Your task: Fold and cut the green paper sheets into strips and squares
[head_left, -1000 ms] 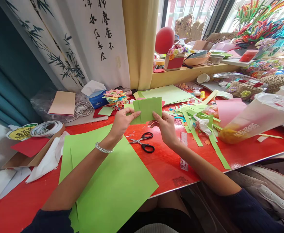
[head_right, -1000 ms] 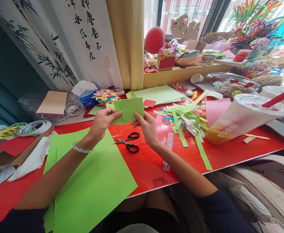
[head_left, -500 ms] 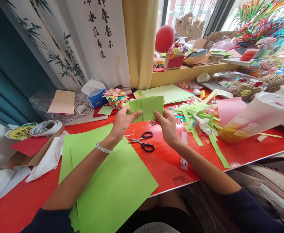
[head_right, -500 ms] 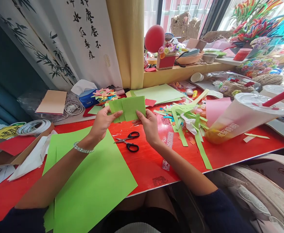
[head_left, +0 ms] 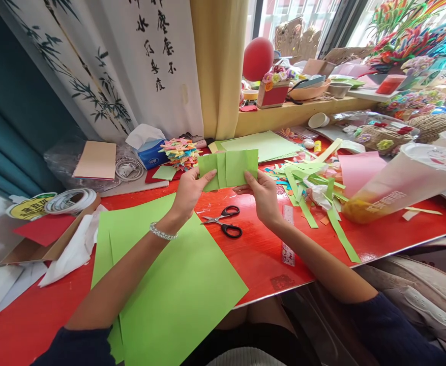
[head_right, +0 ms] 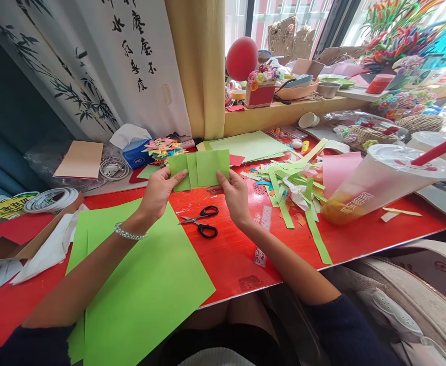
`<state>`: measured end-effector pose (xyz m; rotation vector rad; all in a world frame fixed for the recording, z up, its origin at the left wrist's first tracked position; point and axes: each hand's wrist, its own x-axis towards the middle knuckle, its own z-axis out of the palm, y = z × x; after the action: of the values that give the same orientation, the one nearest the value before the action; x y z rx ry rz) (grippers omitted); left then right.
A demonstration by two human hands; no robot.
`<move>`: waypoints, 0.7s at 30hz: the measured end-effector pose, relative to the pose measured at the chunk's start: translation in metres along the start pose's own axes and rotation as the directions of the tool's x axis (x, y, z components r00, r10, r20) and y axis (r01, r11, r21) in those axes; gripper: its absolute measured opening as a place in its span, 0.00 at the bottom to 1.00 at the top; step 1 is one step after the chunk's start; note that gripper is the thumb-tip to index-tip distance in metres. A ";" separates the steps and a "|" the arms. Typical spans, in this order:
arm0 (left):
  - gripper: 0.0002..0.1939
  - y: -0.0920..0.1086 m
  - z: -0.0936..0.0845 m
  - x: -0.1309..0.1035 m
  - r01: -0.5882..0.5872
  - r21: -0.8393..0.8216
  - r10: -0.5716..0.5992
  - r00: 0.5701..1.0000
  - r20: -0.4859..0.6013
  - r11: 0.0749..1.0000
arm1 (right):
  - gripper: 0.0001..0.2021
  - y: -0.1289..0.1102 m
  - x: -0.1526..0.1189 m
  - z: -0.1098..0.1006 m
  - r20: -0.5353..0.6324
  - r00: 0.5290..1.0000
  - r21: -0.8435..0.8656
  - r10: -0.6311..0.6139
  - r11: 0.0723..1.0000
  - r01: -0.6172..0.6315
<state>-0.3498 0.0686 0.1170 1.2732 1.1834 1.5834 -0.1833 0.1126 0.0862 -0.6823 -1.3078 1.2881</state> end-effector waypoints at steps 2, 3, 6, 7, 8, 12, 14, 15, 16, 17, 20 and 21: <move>0.21 0.000 0.002 -0.001 -0.019 0.051 0.019 1.000 -0.009 0.999 | 0.14 0.001 0.000 0.001 0.026 1.000 -0.011 0.001 1.000 -0.001; 0.22 -0.001 0.003 -0.002 -0.029 0.071 0.028 1.000 0.005 0.997 | 0.14 0.001 -0.001 0.001 0.044 0.999 -0.015 -0.002 1.000 0.003; 0.26 -0.006 0.004 -0.003 -0.052 0.119 0.042 0.995 0.086 0.992 | 0.15 0.004 -0.003 0.004 0.116 0.993 -0.019 -0.004 1.000 0.006; 0.30 -0.010 0.004 -0.003 -0.058 0.142 0.044 0.994 0.100 0.988 | 0.15 0.006 -0.003 0.005 0.148 0.989 -0.014 0.000 1.000 0.002; 0.34 -0.014 0.003 -0.002 -0.061 0.167 0.043 0.993 0.108 0.984 | 0.15 0.008 -0.003 0.005 0.179 0.984 -0.011 0.006 1.000 -0.005; 0.45 -0.035 -0.007 0.004 -0.027 0.260 -0.012 0.989 0.148 0.965 | 0.13 0.026 0.007 -0.002 0.260 0.966 -0.192 0.016 0.981 0.035; 0.44 -0.044 -0.014 0.007 -0.010 0.390 -0.049 0.989 0.141 0.921 | 0.11 0.037 0.015 -0.008 0.311 0.950 -0.428 0.005 0.894 0.136; 0.40 -0.047 -0.018 0.008 -0.010 0.479 -0.058 0.990 0.127 0.878 | 0.10 0.042 0.018 -0.012 0.338 0.941 -0.525 0.004 0.831 0.185; 0.36 -0.050 -0.021 0.009 -0.013 0.561 -0.063 0.991 0.115 0.828 | 0.10 0.046 0.021 -0.014 0.359 0.933 -0.595 0.005 0.772 0.224; 0.32 -0.052 -0.024 0.010 -0.016 0.627 -0.068 0.992 0.110 0.779 | 0.08 0.049 0.023 -0.016 0.367 0.930 -0.639 0.003 0.727 0.250; 0.25 -0.053 -0.027 0.010 -0.004 0.686 -0.110 0.986 0.123 0.728 | 0.06 0.054 0.025 -0.016 0.348 0.937 -0.705 -0.005 0.658 0.265; 0.24 -0.052 -0.027 0.010 0.005 0.674 -0.121 0.985 0.125 0.739 | 0.06 0.055 0.024 -0.015 0.347 0.938 -0.721 -0.002 0.640 0.267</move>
<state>-0.3771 0.0870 0.0676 1.7471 1.7578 0.9792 -0.1908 0.1523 0.0391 -0.9472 -2.1784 0.6778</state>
